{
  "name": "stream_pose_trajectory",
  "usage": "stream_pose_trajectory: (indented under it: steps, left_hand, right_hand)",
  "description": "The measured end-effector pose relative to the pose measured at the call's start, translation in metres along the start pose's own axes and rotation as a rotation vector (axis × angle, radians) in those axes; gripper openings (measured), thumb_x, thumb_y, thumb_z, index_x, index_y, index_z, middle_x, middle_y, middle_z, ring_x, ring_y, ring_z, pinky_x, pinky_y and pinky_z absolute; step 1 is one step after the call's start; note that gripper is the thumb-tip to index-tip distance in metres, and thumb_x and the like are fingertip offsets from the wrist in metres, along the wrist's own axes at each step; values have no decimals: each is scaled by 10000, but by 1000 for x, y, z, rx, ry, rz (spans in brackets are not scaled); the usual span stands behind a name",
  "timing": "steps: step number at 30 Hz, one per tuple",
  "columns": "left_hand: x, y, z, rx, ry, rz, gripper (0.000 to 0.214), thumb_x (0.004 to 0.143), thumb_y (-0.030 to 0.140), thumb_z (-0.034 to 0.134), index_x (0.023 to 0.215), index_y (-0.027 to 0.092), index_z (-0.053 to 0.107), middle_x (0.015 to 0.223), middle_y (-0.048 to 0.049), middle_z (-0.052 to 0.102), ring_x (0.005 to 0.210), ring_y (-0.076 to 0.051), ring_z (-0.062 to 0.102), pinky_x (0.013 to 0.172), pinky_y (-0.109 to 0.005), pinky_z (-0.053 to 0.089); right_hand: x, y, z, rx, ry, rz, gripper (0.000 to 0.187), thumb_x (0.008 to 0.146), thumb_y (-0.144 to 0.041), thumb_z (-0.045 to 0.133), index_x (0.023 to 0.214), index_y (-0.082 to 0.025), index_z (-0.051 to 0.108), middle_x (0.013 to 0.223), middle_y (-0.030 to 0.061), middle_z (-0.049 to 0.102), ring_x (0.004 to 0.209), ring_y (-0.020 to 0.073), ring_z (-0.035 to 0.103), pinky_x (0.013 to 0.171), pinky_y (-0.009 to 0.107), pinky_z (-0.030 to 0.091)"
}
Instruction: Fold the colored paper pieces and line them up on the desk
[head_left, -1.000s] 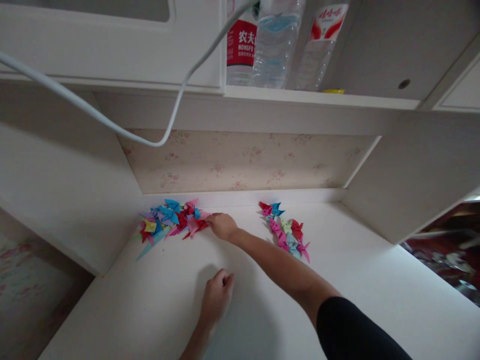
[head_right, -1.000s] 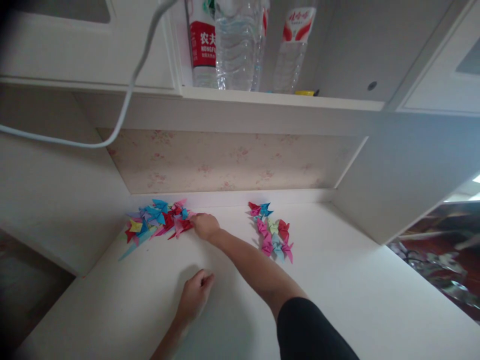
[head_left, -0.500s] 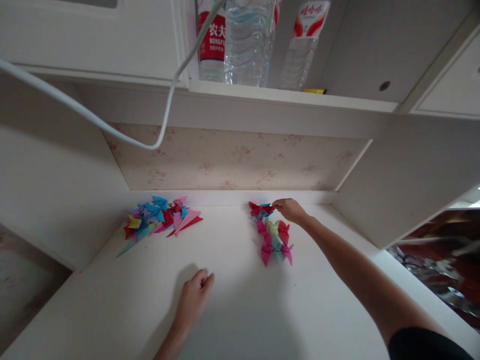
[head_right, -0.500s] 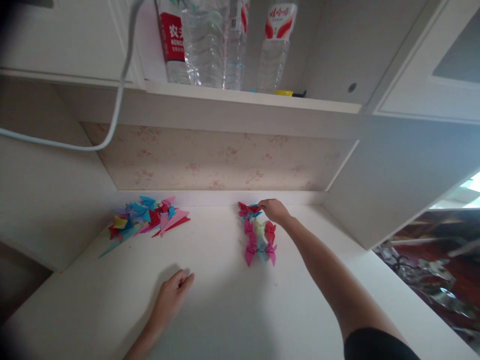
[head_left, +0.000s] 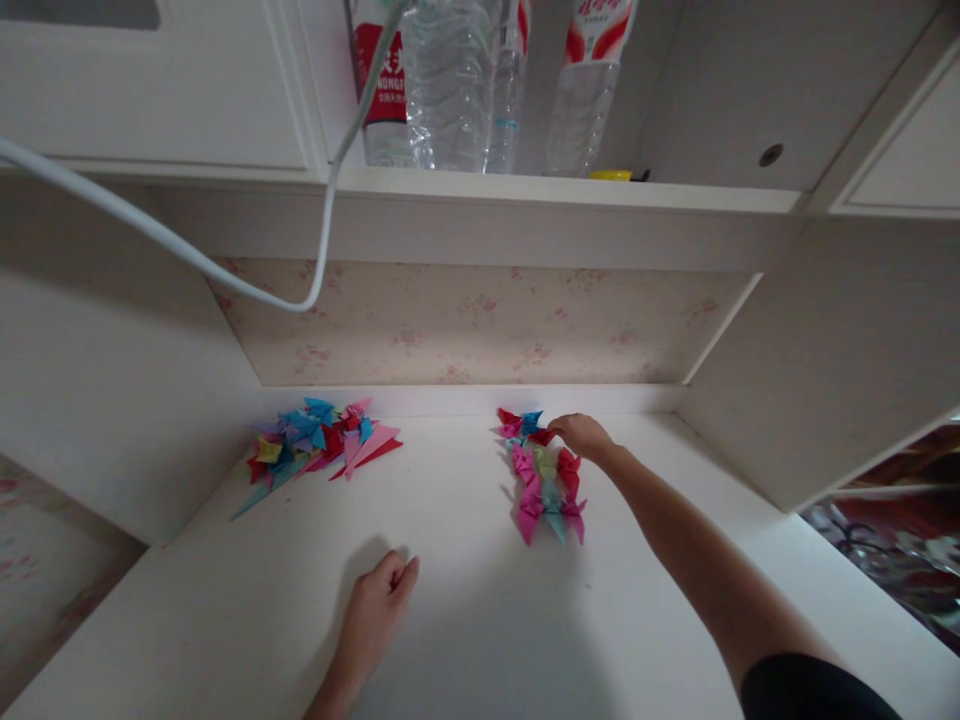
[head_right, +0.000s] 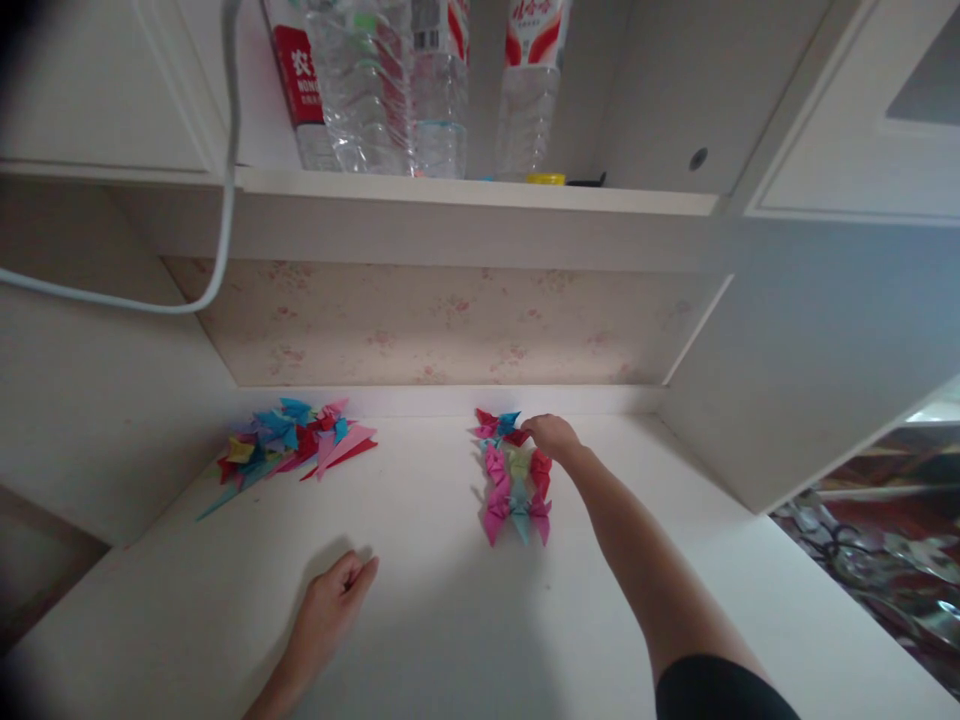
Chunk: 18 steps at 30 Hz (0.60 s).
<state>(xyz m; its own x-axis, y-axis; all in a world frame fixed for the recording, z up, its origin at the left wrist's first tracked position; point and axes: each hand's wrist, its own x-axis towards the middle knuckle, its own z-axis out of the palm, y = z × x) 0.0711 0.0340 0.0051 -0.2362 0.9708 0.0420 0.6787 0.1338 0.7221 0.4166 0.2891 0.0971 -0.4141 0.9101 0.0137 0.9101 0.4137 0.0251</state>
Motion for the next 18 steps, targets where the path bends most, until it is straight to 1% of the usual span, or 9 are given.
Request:
stream_pose_trajectory:
  steps: [8, 13, 18]
  left_hand:
    - [3, -8, 3, -25, 16, 8, 412, 849, 523, 434, 591, 215, 344, 504, 69, 324, 482, -103, 371, 503, -215, 281]
    - [3, -5, 2, -31, 15, -2, 418, 846, 528, 434, 584, 216, 342, 500, 68, 326, 474, -105, 375, 499, -221, 280]
    - [3, -4, 2, -38, 21, 7, 423, 848, 533, 431, 586, 217, 328, 504, 70, 306, 477, -106, 371, 504, -222, 286]
  right_hand:
    - [11, 3, 11, -44, -66, -40, 300, 902, -196, 461, 1038, -284, 713, 1039, 47, 717, 938, 204, 646, 797, 282, 445]
    - [12, 8, 16, -55, -78, -38, 324, 901, -189, 443, 1077, -289, 696, 1059, 50, 711, 957, 217, 643, 791, 298, 450]
    - [11, 10, 17, -47, -69, -17, 331, 896, -198, 457, 1128, -285, 677, 1084, 52, 706, 974, 211, 640, 799, 290, 453]
